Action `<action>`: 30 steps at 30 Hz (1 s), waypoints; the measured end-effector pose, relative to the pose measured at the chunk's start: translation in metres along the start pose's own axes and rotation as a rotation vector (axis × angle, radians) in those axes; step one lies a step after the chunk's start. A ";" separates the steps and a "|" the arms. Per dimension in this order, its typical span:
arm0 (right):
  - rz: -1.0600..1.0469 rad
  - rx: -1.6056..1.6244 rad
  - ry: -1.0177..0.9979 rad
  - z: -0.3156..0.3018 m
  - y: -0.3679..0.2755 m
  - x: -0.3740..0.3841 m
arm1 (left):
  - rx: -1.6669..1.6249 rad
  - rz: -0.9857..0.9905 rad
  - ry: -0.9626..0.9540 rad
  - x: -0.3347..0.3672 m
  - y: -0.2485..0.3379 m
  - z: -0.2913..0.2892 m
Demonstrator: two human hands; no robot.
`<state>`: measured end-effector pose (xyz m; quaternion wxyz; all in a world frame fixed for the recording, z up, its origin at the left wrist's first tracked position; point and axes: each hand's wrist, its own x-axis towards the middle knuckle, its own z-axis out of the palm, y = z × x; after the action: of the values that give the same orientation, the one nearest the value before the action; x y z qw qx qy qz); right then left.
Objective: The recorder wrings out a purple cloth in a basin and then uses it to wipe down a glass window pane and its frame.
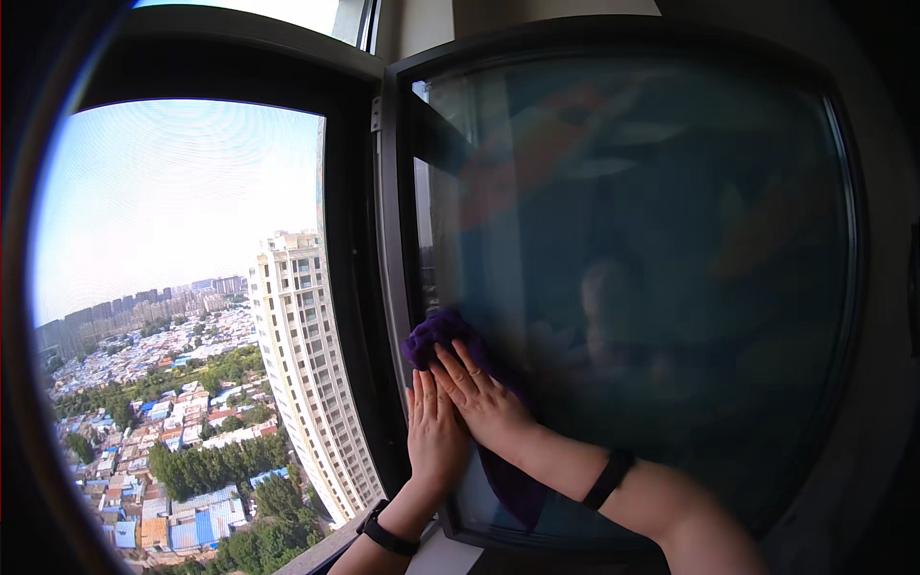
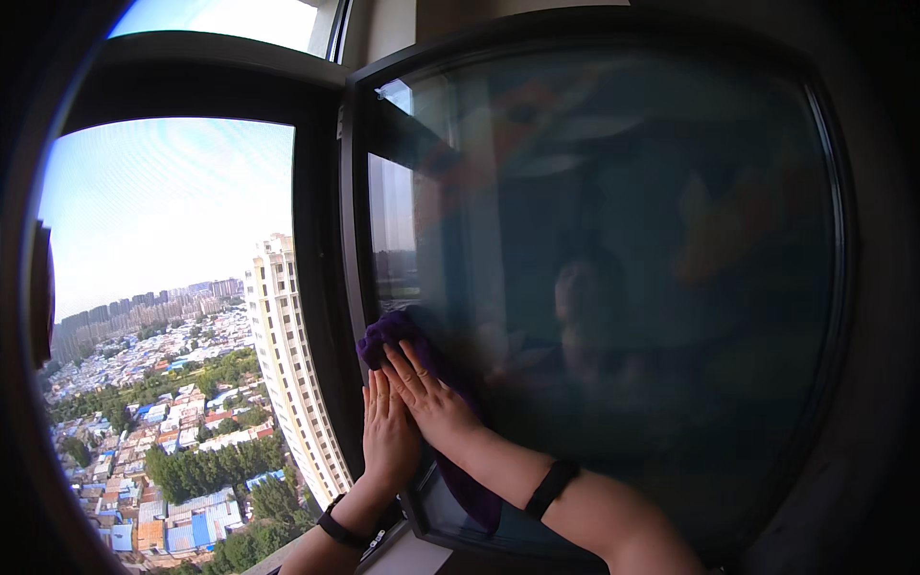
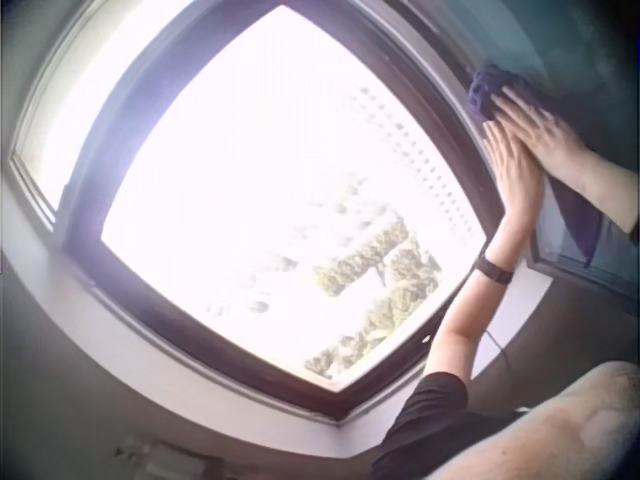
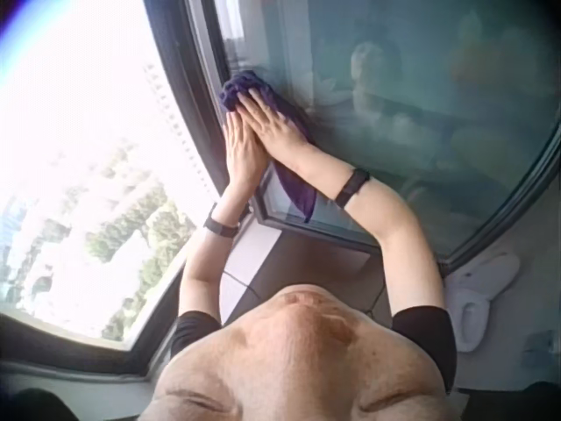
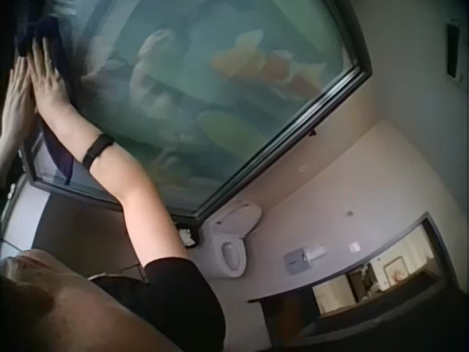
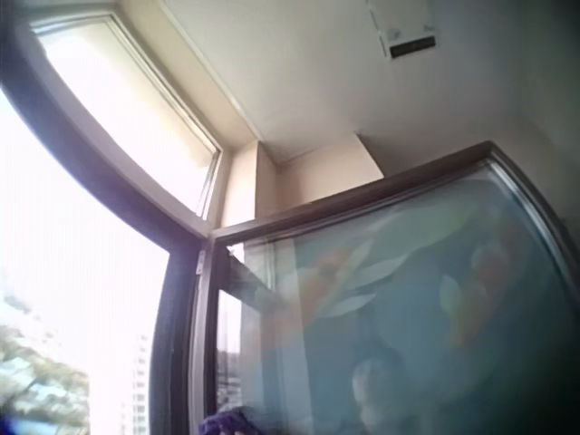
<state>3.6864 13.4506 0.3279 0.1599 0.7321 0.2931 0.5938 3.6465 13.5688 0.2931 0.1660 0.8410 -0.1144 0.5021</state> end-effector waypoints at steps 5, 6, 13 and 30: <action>0.000 -0.005 0.000 -0.020 -0.003 -0.030 | -0.061 -0.026 -0.055 -0.022 0.017 -0.004; 0.008 -0.006 -0.011 -0.025 -0.002 -0.036 | -0.095 -0.036 -0.077 -0.025 0.024 -0.006; 0.021 -0.029 -0.017 -0.047 0.019 -0.054 | -0.067 -0.017 -0.028 -0.030 0.052 0.005; 0.239 -0.008 0.028 -0.094 0.018 -0.054 | -0.178 0.244 0.068 -0.010 0.061 -0.024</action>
<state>3.5933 13.3930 0.3195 0.0867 0.7530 0.2034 0.6198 3.6009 13.5226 0.3049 0.1815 0.7855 -0.2540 0.5344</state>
